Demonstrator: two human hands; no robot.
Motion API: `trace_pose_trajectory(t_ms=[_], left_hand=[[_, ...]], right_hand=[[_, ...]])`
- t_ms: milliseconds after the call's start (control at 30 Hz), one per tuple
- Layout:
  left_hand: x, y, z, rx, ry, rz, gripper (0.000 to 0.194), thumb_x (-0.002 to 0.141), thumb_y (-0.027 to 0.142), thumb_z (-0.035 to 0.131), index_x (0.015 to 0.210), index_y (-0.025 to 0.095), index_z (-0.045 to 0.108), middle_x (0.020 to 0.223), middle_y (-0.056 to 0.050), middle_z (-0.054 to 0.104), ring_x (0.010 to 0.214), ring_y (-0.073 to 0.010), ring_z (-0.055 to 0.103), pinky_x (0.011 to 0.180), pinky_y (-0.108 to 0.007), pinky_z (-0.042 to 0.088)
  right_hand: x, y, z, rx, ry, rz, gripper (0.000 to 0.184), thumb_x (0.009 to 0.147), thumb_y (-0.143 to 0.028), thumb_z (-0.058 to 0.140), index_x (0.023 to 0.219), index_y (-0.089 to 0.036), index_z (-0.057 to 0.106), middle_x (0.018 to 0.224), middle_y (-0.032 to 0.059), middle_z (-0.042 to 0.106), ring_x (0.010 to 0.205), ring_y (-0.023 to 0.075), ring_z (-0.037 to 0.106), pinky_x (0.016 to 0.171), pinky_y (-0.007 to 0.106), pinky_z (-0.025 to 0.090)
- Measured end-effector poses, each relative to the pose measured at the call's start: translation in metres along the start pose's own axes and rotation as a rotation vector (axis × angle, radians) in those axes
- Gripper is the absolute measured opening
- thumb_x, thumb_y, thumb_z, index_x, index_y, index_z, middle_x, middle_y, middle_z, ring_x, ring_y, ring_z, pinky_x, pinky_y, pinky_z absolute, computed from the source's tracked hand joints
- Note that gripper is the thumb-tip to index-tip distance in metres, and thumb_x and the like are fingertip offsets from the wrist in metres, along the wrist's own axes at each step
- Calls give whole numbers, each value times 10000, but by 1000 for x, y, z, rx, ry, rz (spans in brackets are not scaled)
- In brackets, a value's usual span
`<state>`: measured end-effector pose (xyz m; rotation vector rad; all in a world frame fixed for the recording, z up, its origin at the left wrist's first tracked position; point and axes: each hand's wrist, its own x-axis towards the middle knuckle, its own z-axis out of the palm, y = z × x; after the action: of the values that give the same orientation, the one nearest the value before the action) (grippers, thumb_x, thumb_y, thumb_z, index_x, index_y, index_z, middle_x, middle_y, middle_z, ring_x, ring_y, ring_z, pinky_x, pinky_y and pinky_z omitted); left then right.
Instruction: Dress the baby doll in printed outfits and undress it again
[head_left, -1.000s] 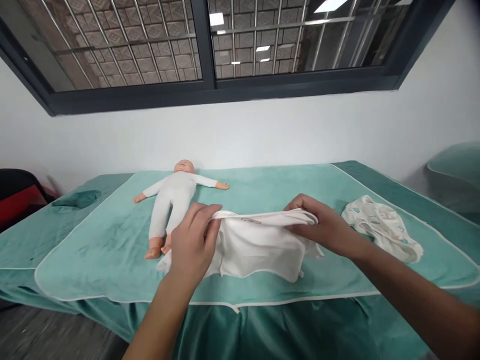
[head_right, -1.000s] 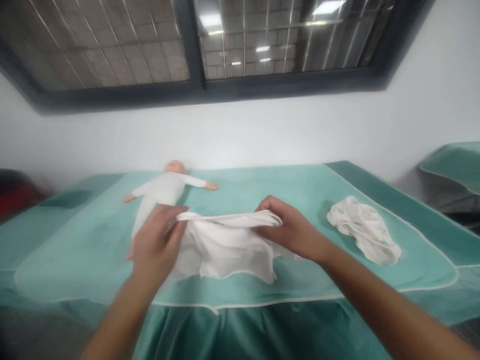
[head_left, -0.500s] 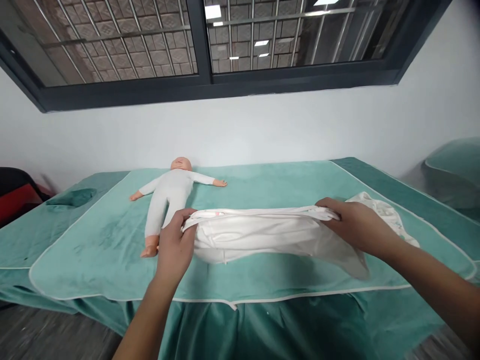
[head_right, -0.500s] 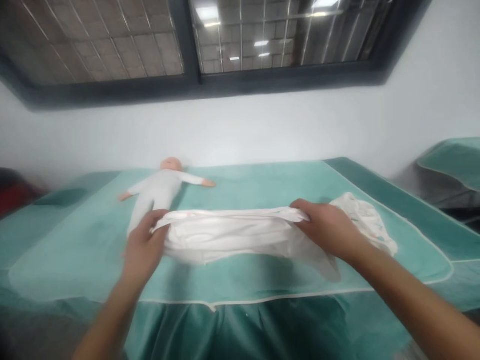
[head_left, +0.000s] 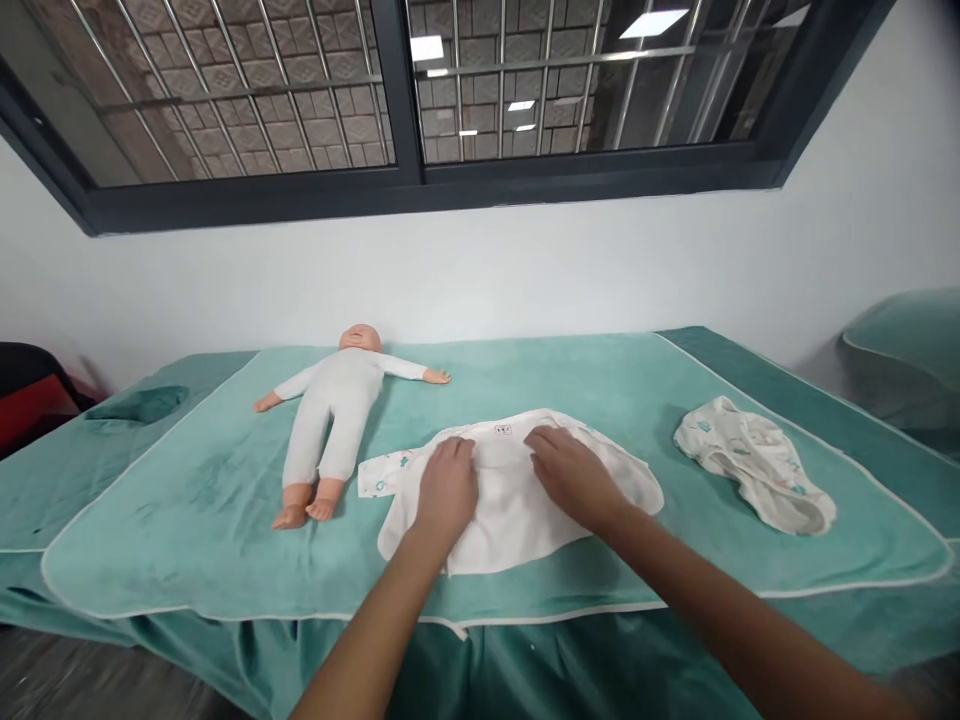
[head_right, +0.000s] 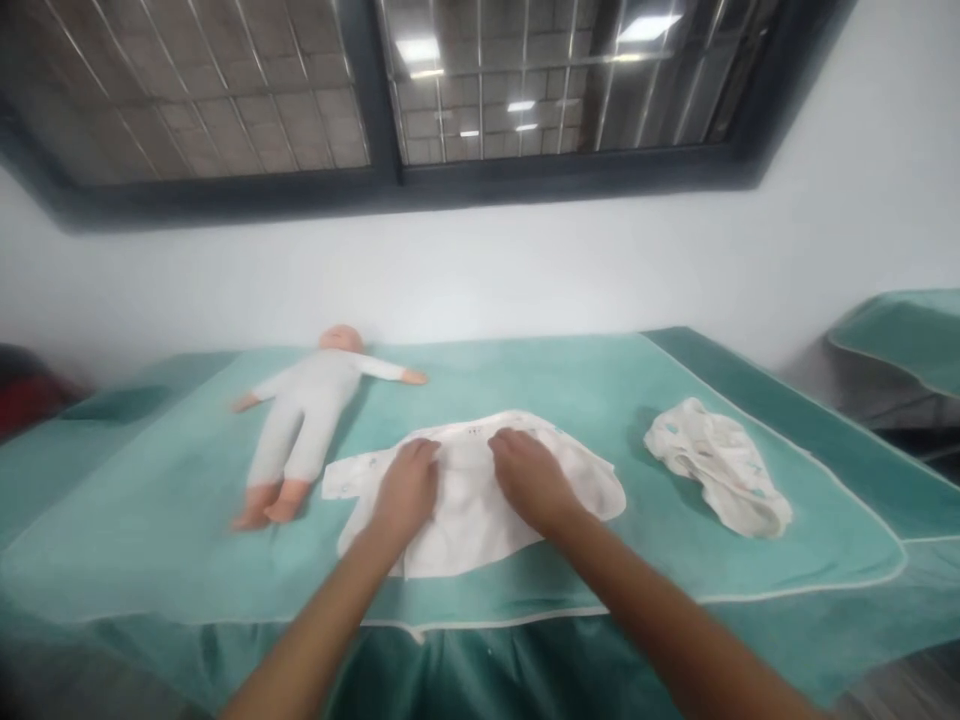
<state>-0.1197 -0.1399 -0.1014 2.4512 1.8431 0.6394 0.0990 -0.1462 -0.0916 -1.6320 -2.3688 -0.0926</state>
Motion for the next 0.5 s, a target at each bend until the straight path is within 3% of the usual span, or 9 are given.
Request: trace_pose_trajectory(t_ms=[133, 300, 433, 500], left_hand=[[6, 7, 25, -4, -110, -71, 326, 909, 95, 396, 1158, 153, 598, 1223, -134, 633, 1174, -249, 568, 987, -389, 453], [38, -2, 24, 168, -119, -126, 442, 941, 201, 389, 1368, 154, 492, 1434, -178, 507, 1287, -315, 505, 1002, -485, 437], [60, -13, 23, 228, -68, -46, 567, 944, 161, 333, 1511, 185, 350, 1586, -127, 359, 1350, -303, 459, 1070, -482, 388], [69, -18, 27, 235, -88, -48, 577, 947, 168, 329, 1523, 187, 339, 1600, -120, 338, 1356, -305, 459, 1081, -485, 381]], right_hand=[[12, -11, 34, 28, -99, 223, 306, 994, -235, 359, 1151, -159, 611, 1234, 122, 636, 1157, 231, 549, 967, 331, 400], [44, 2, 41, -32, -85, 355, 383, 964, -303, 426, 1246, -100, 588, 1371, 216, 546, 1312, 330, 437, 1074, 463, 316], [60, 16, 43, -111, -71, 419, 637, 933, -299, 470, 1535, -170, 309, 1607, 198, 262, 1442, 368, 266, 1116, 576, 218], [65, 22, 48, -141, -70, 413, 710, 935, -319, 463, 1580, -208, 187, 1648, 175, 152, 1472, 369, 203, 1113, 605, 207]])
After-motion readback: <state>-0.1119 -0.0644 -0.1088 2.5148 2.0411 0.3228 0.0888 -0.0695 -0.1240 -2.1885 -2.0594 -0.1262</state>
